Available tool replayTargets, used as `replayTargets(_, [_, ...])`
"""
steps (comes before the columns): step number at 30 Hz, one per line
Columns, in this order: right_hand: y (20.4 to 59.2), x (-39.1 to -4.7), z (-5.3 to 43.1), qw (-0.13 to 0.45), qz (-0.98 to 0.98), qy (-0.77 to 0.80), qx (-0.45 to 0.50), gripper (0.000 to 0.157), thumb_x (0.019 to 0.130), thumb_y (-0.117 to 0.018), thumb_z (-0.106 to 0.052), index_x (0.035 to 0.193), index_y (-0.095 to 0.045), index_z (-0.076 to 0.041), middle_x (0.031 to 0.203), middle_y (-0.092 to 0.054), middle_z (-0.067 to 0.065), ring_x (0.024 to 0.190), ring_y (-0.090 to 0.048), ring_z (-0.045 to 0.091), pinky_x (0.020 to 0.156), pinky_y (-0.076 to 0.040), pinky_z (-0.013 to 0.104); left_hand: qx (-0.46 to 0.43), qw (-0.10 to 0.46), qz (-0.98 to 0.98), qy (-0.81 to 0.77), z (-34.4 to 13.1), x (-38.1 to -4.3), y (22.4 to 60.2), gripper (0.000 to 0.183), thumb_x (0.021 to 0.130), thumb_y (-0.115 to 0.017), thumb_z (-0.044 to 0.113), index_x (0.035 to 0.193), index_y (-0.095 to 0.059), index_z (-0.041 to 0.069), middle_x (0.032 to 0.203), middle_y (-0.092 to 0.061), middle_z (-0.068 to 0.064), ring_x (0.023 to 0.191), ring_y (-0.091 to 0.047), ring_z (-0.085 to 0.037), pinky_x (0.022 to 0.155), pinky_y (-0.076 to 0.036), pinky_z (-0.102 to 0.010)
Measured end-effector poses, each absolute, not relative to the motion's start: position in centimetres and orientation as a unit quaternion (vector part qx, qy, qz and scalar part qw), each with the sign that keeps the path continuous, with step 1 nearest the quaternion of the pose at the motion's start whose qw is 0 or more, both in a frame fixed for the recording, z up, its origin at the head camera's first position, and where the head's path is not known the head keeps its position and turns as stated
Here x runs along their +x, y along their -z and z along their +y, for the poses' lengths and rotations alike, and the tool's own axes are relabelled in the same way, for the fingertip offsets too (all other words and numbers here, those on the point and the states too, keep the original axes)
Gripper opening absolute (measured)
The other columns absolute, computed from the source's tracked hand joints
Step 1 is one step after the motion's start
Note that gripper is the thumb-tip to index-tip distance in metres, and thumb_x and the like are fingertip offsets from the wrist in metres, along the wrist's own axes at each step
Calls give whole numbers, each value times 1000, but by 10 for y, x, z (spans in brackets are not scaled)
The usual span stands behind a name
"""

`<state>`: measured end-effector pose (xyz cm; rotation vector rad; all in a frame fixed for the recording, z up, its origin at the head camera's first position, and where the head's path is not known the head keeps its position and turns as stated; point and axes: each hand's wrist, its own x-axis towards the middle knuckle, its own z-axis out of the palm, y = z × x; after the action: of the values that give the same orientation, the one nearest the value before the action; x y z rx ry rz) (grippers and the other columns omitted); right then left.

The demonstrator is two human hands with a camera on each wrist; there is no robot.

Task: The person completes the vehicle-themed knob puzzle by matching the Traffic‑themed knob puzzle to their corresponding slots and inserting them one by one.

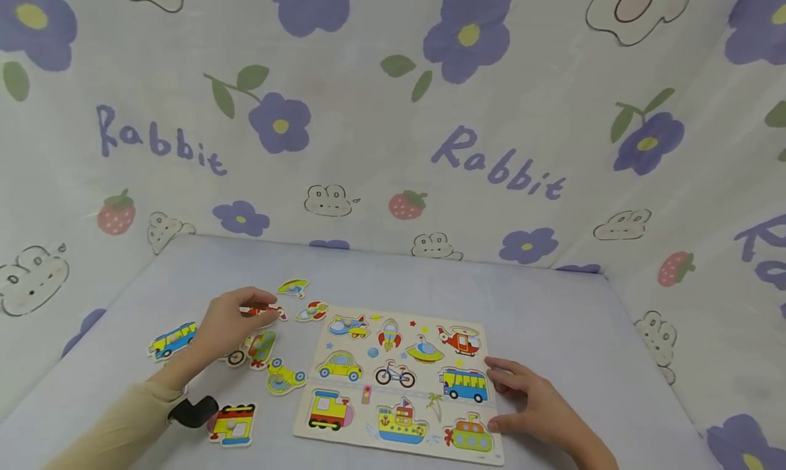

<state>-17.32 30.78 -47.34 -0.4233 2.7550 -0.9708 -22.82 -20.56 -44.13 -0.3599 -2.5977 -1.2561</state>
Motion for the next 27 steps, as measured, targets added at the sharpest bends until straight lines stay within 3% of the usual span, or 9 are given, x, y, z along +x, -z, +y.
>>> replayTargets(12, [476,-173,309,89,926,331,-161,81,66,-88,-48,133,-62,-11,147,-44,3,100,-52,10,87,-46,24,-89,89,-896,426,-231,-224,456,22,90,-74,15,108,-71,5,102,-69,-5,96,-64,-23,75,-54,-35])
replayTargets(27, [475,-172,308,91,927,330,-153,82,65,-88,-49,134,-63,-13,147,-45,1,101,-52,10,88,-46,26,-105,88,-885,445,-206,-233,463,20,86,-78,14,103,-72,5,95,-70,-2,87,-64,-18,74,-53,-35])
